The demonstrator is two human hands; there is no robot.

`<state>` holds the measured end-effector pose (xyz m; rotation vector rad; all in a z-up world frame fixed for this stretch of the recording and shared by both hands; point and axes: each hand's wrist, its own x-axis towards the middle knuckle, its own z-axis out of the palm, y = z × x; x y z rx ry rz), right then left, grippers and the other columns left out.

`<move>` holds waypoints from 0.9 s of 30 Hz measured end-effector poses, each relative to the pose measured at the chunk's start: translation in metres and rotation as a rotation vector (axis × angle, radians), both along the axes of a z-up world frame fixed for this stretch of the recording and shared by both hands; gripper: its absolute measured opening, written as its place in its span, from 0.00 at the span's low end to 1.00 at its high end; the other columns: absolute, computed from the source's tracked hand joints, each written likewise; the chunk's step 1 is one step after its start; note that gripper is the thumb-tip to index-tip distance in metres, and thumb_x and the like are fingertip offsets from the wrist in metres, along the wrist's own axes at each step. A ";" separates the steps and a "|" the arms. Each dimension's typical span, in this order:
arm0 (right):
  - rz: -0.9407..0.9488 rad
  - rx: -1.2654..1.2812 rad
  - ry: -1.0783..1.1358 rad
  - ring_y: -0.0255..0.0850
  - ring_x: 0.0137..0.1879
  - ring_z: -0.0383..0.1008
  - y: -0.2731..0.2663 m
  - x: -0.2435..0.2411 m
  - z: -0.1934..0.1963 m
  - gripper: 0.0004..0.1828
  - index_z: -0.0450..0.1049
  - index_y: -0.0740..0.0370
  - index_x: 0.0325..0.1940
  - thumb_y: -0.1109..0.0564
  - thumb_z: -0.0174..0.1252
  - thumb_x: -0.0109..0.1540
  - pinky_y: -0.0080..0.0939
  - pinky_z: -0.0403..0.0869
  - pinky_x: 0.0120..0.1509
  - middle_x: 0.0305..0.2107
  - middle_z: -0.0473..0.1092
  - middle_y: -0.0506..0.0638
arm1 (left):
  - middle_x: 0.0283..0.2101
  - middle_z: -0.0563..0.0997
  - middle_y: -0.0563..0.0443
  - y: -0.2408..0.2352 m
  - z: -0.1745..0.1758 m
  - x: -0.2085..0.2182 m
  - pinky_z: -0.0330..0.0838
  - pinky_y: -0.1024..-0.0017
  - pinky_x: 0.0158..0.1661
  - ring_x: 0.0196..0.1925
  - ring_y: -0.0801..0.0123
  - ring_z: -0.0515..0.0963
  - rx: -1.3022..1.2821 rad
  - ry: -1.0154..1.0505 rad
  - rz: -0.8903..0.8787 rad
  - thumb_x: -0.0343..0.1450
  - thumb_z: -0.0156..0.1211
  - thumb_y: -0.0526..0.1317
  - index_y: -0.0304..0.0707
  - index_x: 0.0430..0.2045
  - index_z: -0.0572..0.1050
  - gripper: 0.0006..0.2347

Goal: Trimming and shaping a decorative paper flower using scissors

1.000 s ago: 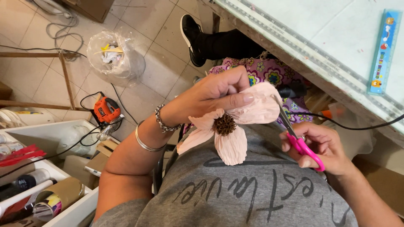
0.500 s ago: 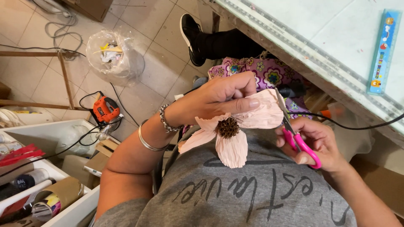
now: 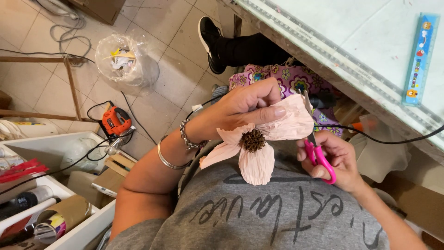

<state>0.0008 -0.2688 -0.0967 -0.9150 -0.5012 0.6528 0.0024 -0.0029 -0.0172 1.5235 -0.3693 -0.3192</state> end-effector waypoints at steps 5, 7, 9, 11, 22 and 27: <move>-0.009 -0.010 -0.026 0.34 0.19 0.68 -0.001 0.000 -0.004 0.26 0.63 0.83 0.42 0.62 0.64 0.48 0.32 0.71 0.20 0.27 0.66 0.65 | 0.17 0.70 0.55 -0.004 -0.005 -0.003 0.66 0.78 0.33 0.27 0.82 0.64 -0.027 0.028 0.040 0.69 0.50 0.45 0.43 0.28 0.67 0.07; -0.006 -0.008 -0.028 0.34 0.20 0.68 0.000 0.000 -0.004 0.26 0.63 0.83 0.42 0.62 0.63 0.48 0.32 0.71 0.20 0.27 0.66 0.65 | 0.17 0.69 0.55 -0.006 -0.005 -0.004 0.65 0.79 0.33 0.28 0.81 0.64 -0.056 0.031 0.052 0.69 0.50 0.44 0.42 0.28 0.66 0.07; -0.003 -0.006 -0.032 0.34 0.20 0.68 -0.001 0.000 -0.005 0.26 0.63 0.83 0.42 0.63 0.63 0.48 0.32 0.71 0.20 0.27 0.66 0.65 | 0.17 0.67 0.54 -0.007 -0.004 -0.005 0.64 0.80 0.32 0.28 0.81 0.63 -0.085 0.034 0.064 0.69 0.50 0.43 0.42 0.27 0.66 0.06; -0.004 0.004 -0.029 0.34 0.20 0.68 -0.002 0.000 -0.007 0.25 0.63 0.83 0.42 0.63 0.63 0.48 0.33 0.71 0.21 0.27 0.66 0.65 | 0.18 0.68 0.56 -0.007 -0.001 -0.008 0.63 0.80 0.33 0.28 0.81 0.63 -0.105 0.068 0.047 0.70 0.50 0.43 0.42 0.27 0.65 0.07; -0.006 -0.096 -0.091 0.33 0.18 0.70 -0.004 0.004 0.003 0.24 0.65 0.82 0.41 0.63 0.63 0.47 0.31 0.72 0.20 0.25 0.67 0.62 | 0.19 0.70 0.55 0.005 -0.001 0.001 0.65 0.77 0.35 0.28 0.80 0.64 -0.022 0.056 -0.038 0.69 0.51 0.45 0.42 0.27 0.66 0.08; -0.024 -0.143 -0.118 0.32 0.16 0.70 -0.005 0.006 0.007 0.23 0.66 0.80 0.39 0.61 0.64 0.46 0.31 0.72 0.18 0.23 0.68 0.61 | 0.20 0.71 0.56 0.008 -0.001 0.003 0.66 0.76 0.37 0.30 0.80 0.65 0.001 0.064 -0.043 0.69 0.51 0.46 0.42 0.27 0.66 0.09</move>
